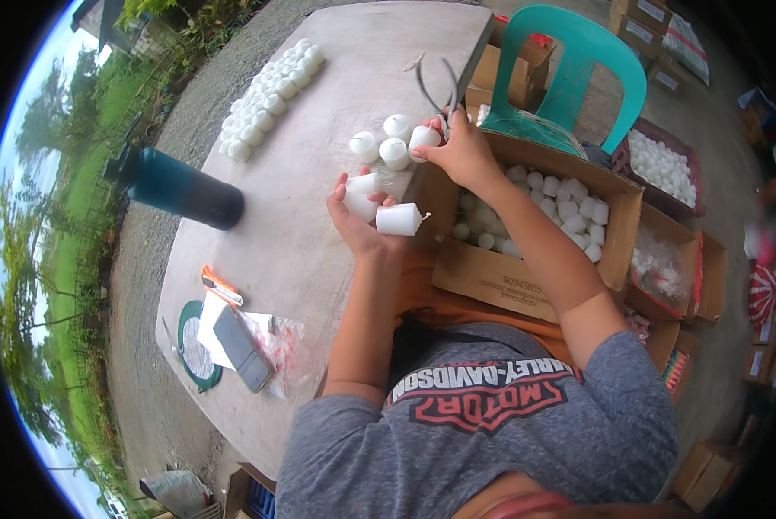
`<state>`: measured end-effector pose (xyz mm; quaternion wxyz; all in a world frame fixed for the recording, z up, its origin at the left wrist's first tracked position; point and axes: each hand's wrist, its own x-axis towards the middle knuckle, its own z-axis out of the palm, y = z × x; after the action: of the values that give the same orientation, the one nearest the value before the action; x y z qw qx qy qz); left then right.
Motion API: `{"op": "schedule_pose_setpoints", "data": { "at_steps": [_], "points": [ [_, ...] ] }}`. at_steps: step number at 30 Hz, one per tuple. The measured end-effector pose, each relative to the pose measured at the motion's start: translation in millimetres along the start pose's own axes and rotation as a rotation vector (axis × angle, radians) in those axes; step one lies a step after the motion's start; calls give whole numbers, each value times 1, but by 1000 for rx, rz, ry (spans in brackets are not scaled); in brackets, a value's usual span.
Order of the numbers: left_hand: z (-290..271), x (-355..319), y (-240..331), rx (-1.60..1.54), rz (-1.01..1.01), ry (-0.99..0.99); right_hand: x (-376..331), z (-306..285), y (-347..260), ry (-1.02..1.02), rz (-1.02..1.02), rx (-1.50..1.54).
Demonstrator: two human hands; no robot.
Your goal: The person uses pliers to insert wicks into small white cylindrical candles and then ties a string around each candle. The person handles candles one at a time from a cardboard box and places finished units on a nearby table.
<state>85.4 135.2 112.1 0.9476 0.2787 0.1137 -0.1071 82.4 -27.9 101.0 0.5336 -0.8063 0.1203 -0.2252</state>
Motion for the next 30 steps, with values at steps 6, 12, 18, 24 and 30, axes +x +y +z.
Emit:
{"op": "schedule_pose_setpoints", "data": {
  "at_steps": [6,12,18,24,30],
  "points": [
    [-4,9,3,-316,-251,-29,0,26,-5,38,-90,-150],
    [-5,-6,1,-150,-103,-176,-42,18,-19,-17,-31,171],
    [12,-38,-10,306,-13,-116,-51,0,-44,-352,397,490],
    [5,-23,7,38,-151,31,-41,9,-23,-6,-61,-149],
    [-10,0,9,-248,-440,-37,-27,37,-2,93,-245,-275]
  ]
}}
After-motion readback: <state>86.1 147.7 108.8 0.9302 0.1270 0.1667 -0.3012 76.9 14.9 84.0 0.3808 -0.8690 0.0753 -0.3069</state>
